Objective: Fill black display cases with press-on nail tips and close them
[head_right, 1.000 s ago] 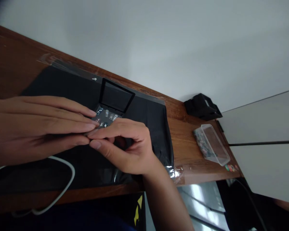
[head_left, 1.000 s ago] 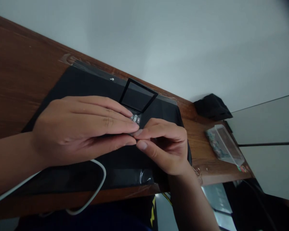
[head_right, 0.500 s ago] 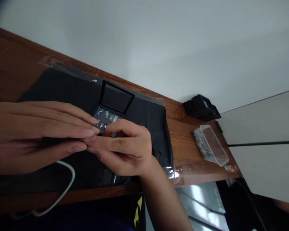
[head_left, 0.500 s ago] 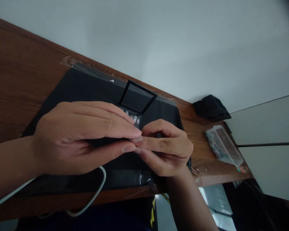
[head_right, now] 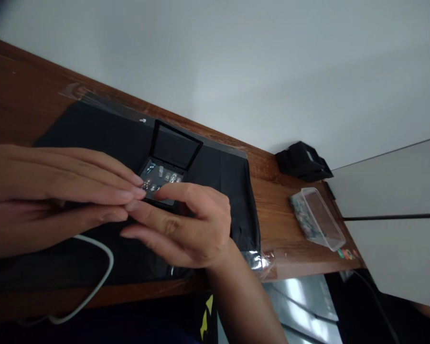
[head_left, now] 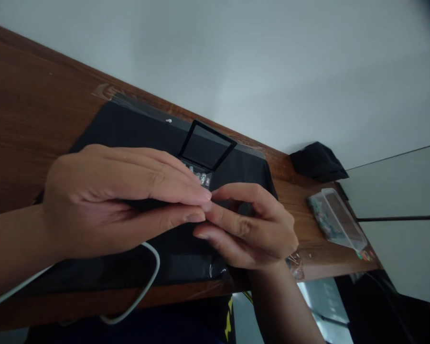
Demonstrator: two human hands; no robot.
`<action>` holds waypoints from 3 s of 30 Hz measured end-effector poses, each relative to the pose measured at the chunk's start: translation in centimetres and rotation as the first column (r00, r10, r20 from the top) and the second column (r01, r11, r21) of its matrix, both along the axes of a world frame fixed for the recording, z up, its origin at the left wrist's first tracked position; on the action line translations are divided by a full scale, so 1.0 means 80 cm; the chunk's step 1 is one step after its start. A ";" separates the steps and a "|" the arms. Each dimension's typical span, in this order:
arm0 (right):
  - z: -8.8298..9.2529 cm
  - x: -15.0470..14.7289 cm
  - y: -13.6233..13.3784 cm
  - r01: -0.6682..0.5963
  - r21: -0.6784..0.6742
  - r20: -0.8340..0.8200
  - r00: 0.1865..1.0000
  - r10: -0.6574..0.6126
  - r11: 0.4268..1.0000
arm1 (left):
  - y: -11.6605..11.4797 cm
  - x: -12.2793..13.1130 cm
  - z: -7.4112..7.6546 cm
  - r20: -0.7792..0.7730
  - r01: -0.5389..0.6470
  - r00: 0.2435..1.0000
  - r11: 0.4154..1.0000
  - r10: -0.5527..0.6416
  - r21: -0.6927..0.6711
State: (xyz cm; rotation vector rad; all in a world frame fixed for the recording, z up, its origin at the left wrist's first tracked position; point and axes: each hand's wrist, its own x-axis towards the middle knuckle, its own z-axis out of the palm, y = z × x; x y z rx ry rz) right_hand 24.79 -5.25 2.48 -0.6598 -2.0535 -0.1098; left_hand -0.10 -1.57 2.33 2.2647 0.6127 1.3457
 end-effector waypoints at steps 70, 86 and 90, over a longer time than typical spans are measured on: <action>0.002 -0.002 0.009 -0.276 -0.171 -0.197 0.950 0.241 0.946 | 0.004 0.010 0.007 0.021 0.081 0.997 0.993 -0.080 -0.085; -0.013 -0.021 0.007 -0.567 -0.485 -0.618 0.761 0.198 0.665 | 0.000 0.013 -0.001 0.093 0.081 0.993 0.986 -0.068 -0.142; -0.005 -0.023 0.001 -0.365 -0.420 -0.508 0.853 0.118 0.831 | -0.003 0.013 0.000 0.132 0.021 0.991 0.977 0.008 -0.211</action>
